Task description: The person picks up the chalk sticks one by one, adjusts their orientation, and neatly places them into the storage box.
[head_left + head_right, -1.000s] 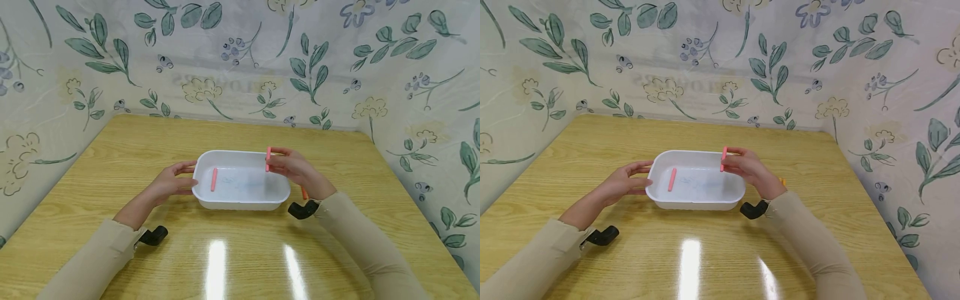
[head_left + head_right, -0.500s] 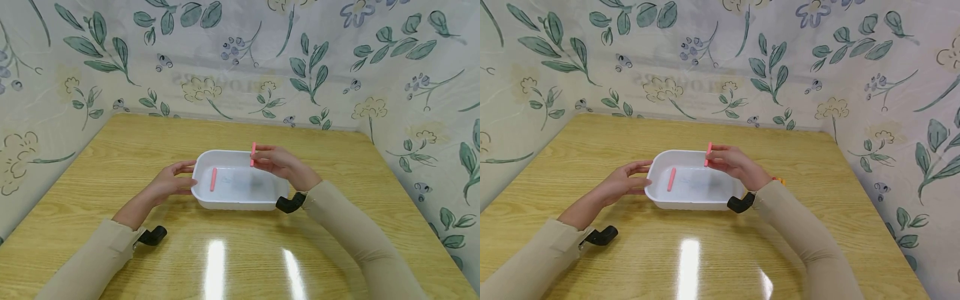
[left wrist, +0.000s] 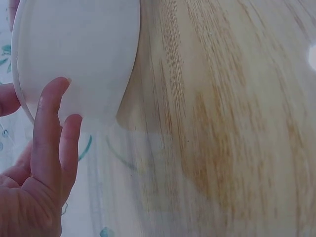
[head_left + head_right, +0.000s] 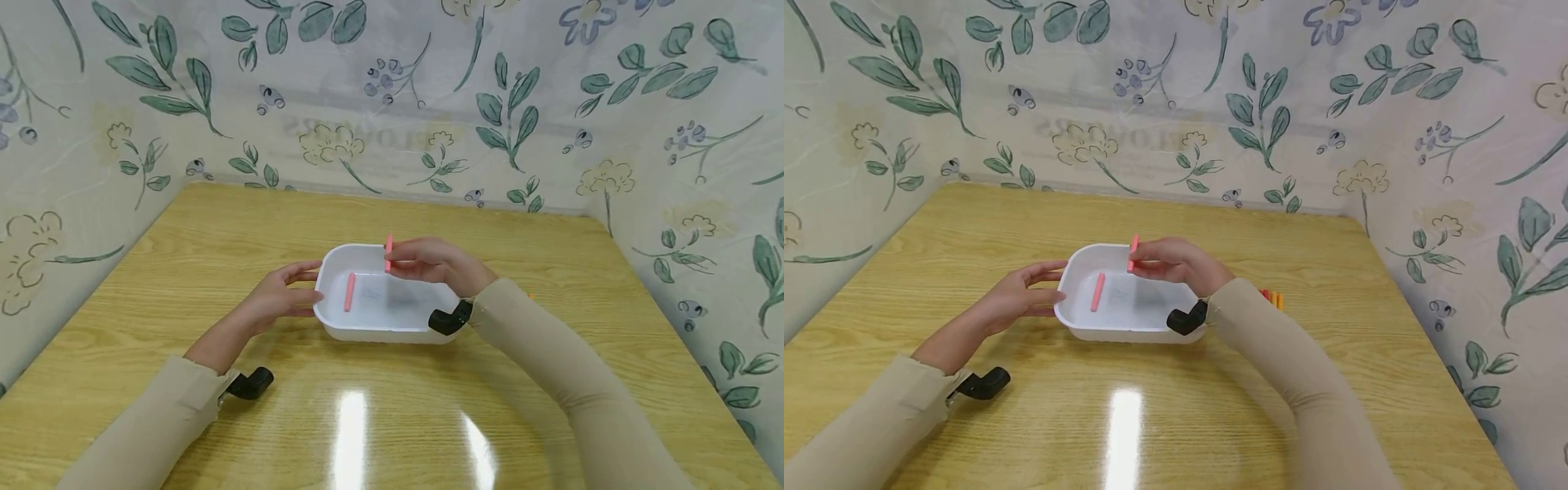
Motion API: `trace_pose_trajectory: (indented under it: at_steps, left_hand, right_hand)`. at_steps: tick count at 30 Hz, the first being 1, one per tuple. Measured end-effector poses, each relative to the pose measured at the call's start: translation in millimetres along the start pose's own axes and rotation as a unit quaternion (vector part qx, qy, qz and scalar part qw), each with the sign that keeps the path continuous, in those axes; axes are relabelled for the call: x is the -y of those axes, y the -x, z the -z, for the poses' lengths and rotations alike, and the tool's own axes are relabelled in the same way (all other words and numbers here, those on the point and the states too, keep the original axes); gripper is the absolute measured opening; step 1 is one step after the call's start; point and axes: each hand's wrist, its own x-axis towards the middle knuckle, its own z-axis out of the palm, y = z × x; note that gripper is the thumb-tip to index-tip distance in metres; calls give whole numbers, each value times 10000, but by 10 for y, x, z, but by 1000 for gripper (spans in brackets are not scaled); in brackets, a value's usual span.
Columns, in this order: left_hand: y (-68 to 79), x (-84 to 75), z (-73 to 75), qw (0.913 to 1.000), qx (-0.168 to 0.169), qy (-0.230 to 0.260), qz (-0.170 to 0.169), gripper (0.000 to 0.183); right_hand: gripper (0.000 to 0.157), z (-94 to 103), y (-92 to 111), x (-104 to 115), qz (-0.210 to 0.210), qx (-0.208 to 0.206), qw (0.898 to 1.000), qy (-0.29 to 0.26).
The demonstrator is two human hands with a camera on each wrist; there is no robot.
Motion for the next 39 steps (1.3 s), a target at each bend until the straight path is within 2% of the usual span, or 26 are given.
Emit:
trace_pose_trajectory:
  at_steps: [8, 17, 24, 30, 36, 39]
  left_hand:
    - [-25, 12, -3, 10000, -8, 37, 70, 66]
    - [-21, 10, 2, 9999, -26, -2, 101, 68]
    - [-14, -15, -9, 9999, -18, -51, 138, 69]
    - [-23, -10, -1, 9999, -15, -32, 120, 69]
    - [-35, -9, -8, 9999, -24, -33, 143, 68]
    - [-39, -7, -6, 9999, -22, -65, 155, 67]
  right_hand:
    - [44, -102, -121, 15, -238, 441, 9958, 761]
    - [37, -206, -310, -45, -541, 703, 9808, 1734]
    - [2, -261, -461, -96, -639, 589, 9761, 1991]
    - [10, -295, -577, -169, -745, 613, 9739, 2055]
    - [1, -337, -614, -214, -864, 437, 9724, 2121]
    - [4, -354, -608, -219, -886, 373, 9710, 2189]
